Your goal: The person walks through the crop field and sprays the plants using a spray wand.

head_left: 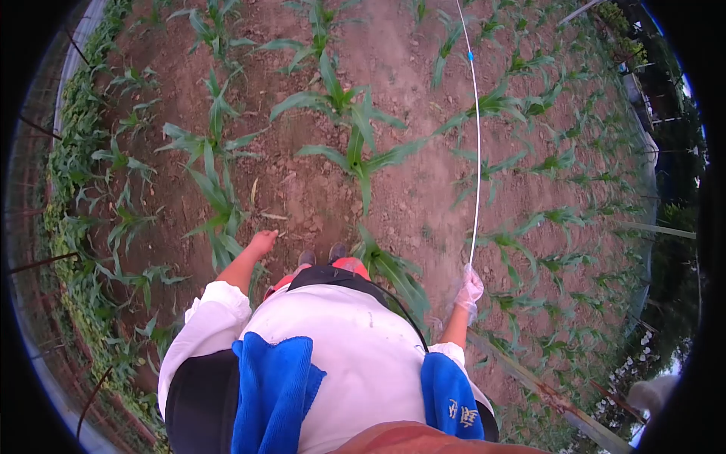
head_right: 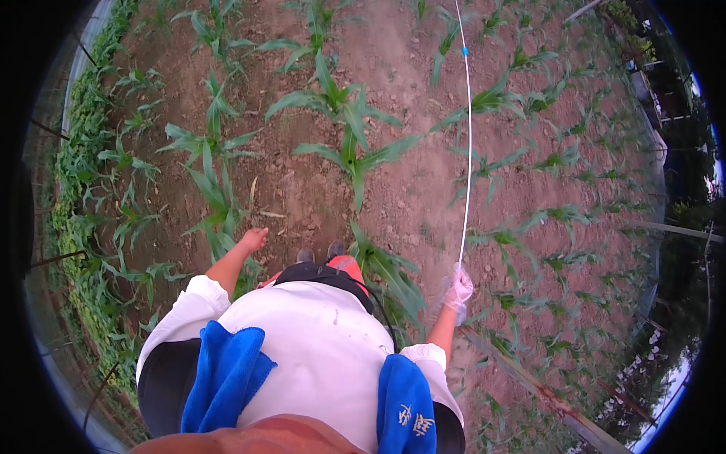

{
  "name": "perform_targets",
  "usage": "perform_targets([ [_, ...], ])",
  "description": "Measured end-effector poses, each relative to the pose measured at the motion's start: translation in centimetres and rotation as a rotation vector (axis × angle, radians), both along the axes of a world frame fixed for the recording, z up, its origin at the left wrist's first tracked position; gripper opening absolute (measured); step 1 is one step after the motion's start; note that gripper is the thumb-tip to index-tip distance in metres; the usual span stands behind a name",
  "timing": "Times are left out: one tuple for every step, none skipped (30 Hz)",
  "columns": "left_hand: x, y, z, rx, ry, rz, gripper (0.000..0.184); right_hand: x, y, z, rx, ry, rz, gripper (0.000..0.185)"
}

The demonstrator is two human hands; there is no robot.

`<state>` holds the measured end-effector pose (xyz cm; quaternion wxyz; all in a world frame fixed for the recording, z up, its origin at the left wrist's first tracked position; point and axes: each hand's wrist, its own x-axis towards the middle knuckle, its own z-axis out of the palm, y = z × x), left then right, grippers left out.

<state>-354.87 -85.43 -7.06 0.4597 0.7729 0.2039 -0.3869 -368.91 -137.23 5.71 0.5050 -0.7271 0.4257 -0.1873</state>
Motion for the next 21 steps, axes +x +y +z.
perform_targets([
  [-0.6,-0.2,-0.5,-0.007,0.015,-0.002,0.035,-0.7,0.1,0.1,-0.056,-0.009,0.011,0.017],
  [-0.7,-0.7,-0.4,-0.041,0.014,0.065,0.034,-1.2,0.6,0.5,-0.064,-0.001,0.005,0.017],
  [-1.0,-0.7,-0.4,-0.072,0.015,0.130,0.034,-1.9,1.1,1.0,-0.070,-0.018,-0.002,0.017],
  [-1.6,-0.3,-0.7,-0.077,0.027,0.120,0.034,-2.7,1.7,1.6,-0.077,-0.032,-0.008,0.018],
  [-2.2,0.0,-1.0,-0.085,0.070,0.121,0.034,-3.2,2.6,2.7,-0.078,0.013,-0.030,0.018],
  [-2.8,0.2,-1.3,-0.093,0.110,0.125,0.034,-4.1,2.9,2.6,-0.085,0.021,-0.037,0.018],
  [-3.8,1.0,-3.0,-0.098,0.117,0.119,0.034,-5.1,3.0,2.3,-0.126,-0.019,-0.044,0.017],
  [-5.0,2.4,-5.2,-0.036,0.107,0.048,0.033,-6.0,3.2,2.2,-0.165,-0.060,-0.052,0.017],
  [-5.9,3.7,-6.8,0.029,0.096,-0.024,0.033,-6.6,3.9,3.1,-0.119,-0.021,-0.037,0.018],
  [-6.7,4.8,-7.4,0.029,0.104,-0.031,0.033,-7.6,4.0,2.8,-0.119,-0.012,-0.044,0.018],
  [-7.8,5.8,-7.8,0.118,-0.098,-0.287,0.033,-8.7,4.1,2.4,-0.088,0.029,-0.041,0.020],
  [-8.4,7.1,-8.2,0.204,-0.311,-0.539,0.033,-9.5,4.0,2.3,-0.057,0.062,-0.035,0.021],
  [-9.7,8.3,-9.6,0.296,-0.414,-0.589,0.030,-10.5,3.7,1.7,-0.058,0.057,-0.036,0.021],
  [-10.5,9.3,-10.2,0.296,-0.421,-0.589,0.030,-11.8,3.3,0.8,-0.048,0.051,-0.065,0.022],
  [-11.0,9.5,-9.9,0.202,-0.367,-0.536,0.027,-12.7,3.2,0.3,-0.040,0.043,-0.092,0.023],
  [-11.5,9.4,-9.6,0.156,-0.347,-0.508,0.026,-13.8,2.8,0.0,-0.042,0.032,-0.091,0.023],
  [-11.7,9.1,-8.5,0.112,-0.326,-0.480,0.026,-14.5,2.8,0.8,-0.083,0.045,-0.081,0.023],
  [-11.4,7.5,-4.2,0.186,-0.188,-0.561,0.024,-15.4,2.8,0.7,-0.121,0.059,-0.071,0.024],
  [-11.9,7.1,-3.4,0.227,-0.122,-0.597,0.024,-16.6,2.3,0.4,-0.129,0.026,-0.038,0.024],
  [-12.4,6.6,-2.6,0.267,-0.055,-0.636,0.024,-18.3,1.7,0.0,-0.125,0.018,-0.038,0.024],
  [-13.0,6.5,-3.3,0.272,-0.077,-0.638,0.024,-20.0,1.0,-0.7,-0.103,0.060,-0.054,0.024],
])
